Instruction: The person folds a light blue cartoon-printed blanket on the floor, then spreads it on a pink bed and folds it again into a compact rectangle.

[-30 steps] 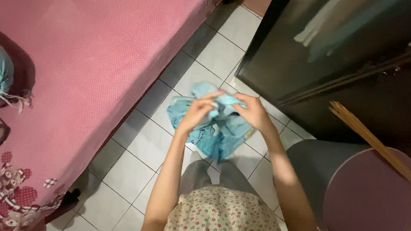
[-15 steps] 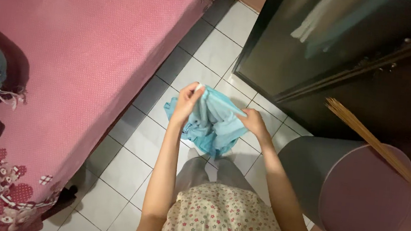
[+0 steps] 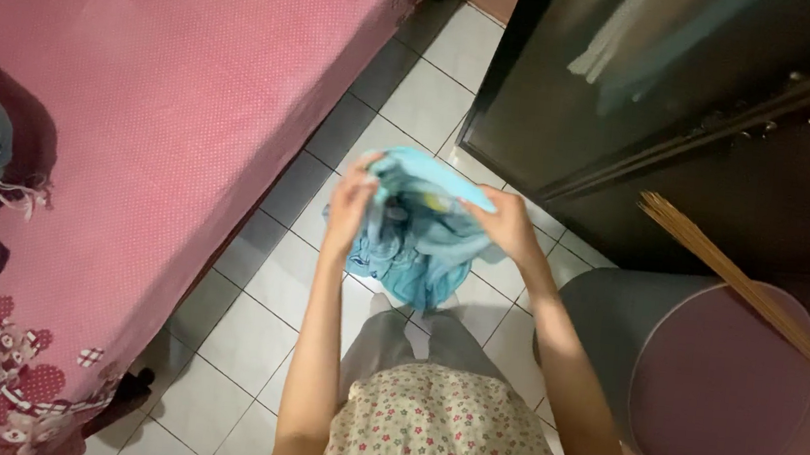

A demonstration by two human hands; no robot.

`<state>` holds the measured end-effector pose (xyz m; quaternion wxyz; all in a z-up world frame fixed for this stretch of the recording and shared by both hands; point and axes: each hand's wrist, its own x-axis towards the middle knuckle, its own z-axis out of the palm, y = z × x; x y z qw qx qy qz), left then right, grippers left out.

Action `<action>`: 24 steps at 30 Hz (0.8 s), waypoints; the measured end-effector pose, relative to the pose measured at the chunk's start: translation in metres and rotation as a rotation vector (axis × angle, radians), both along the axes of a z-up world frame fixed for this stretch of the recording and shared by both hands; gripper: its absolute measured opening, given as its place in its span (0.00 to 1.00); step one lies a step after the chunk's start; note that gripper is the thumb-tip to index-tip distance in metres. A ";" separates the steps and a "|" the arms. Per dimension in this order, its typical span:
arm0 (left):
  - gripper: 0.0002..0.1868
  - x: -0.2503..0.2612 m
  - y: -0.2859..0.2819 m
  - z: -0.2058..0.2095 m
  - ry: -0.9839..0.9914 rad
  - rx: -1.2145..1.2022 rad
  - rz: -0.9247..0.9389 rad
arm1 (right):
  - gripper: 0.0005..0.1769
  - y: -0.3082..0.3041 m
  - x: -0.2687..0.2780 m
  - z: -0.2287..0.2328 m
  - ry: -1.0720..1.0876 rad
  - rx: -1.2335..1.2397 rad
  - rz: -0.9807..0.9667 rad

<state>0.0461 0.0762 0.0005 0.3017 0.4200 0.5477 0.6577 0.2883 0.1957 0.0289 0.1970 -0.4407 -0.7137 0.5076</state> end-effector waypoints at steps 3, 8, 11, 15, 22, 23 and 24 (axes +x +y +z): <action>0.03 0.047 0.011 0.046 -0.077 -0.119 -0.171 | 0.18 -0.011 -0.017 0.036 -0.169 0.119 0.208; 0.08 0.059 0.019 -0.005 0.001 -0.246 -0.247 | 0.16 -0.006 -0.017 0.027 -0.275 0.140 0.264; 0.09 0.052 0.017 -0.022 0.074 -0.261 -0.181 | 0.18 -0.008 -0.009 0.012 -0.274 0.074 0.270; 0.12 0.033 0.018 -0.036 0.095 -0.230 -0.070 | 0.19 -0.004 0.007 -0.024 -0.306 0.014 0.269; 0.12 -0.014 0.007 -0.030 0.058 -0.212 0.221 | 0.18 0.003 0.066 -0.054 -0.462 0.009 0.096; 0.12 -0.020 0.006 -0.037 0.091 -0.191 0.254 | 0.18 0.003 0.071 -0.055 -0.452 0.023 0.051; 0.11 -0.026 0.006 -0.044 0.125 -0.167 0.286 | 0.19 0.006 0.076 -0.056 -0.442 0.039 0.005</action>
